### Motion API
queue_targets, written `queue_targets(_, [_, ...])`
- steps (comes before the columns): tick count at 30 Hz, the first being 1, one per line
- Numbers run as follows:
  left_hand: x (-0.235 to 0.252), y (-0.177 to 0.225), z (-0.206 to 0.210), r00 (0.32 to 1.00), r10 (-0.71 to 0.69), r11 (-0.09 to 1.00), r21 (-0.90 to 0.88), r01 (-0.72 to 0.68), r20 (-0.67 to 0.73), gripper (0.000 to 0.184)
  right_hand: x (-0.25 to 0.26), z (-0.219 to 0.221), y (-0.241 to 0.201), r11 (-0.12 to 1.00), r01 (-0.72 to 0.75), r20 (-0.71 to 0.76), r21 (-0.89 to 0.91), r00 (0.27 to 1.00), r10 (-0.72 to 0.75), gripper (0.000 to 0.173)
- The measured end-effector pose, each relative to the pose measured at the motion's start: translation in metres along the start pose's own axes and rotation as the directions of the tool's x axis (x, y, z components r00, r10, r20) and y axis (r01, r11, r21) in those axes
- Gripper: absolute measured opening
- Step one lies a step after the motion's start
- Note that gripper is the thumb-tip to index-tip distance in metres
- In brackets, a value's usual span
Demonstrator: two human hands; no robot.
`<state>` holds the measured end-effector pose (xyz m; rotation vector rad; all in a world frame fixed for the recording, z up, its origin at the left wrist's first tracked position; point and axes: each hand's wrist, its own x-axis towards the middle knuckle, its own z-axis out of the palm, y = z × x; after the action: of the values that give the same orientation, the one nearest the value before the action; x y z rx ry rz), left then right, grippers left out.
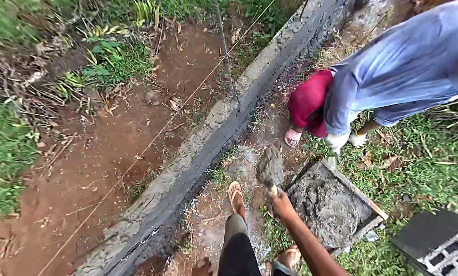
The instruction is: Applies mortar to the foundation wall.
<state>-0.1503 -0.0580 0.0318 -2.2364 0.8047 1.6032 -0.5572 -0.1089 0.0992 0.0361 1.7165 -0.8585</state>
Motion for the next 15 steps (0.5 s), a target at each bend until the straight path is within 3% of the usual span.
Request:
queue_targets(7, [0.010, 0.152, -0.091, 0.956, 0.283, 0.955, -0.067, -0.288, -0.070, 0.046, 0.060, 0.100, -0.189, 0.999, -0.008, 0.012, -0.031, 1.000, 0.008, 0.032])
queue_targets(9, [0.010, 0.188, -0.107, 0.928, 0.358, 0.934, 0.046, -0.355, -0.102, 0.044, 0.099, 0.114, -0.227, 0.998, -0.025, 0.049, -0.055, 0.998, 0.027, 0.034])
queue_targets(12, [0.001, 0.246, -0.114, 0.898, 0.433, 0.836, 0.408, -0.367, -0.080, 0.045, 0.135, 0.132, -0.274, 0.995, -0.099, 0.078, -0.031, 0.992, 0.101, 0.026])
queue_targets(15, [-0.006, 0.313, -0.096, 0.842, 0.540, 0.746, 0.474, -0.468, -0.019, 0.043, 0.136, 0.138, -0.284, 0.986, -0.159, 0.067, 0.048, 0.986, 0.155, 0.019])
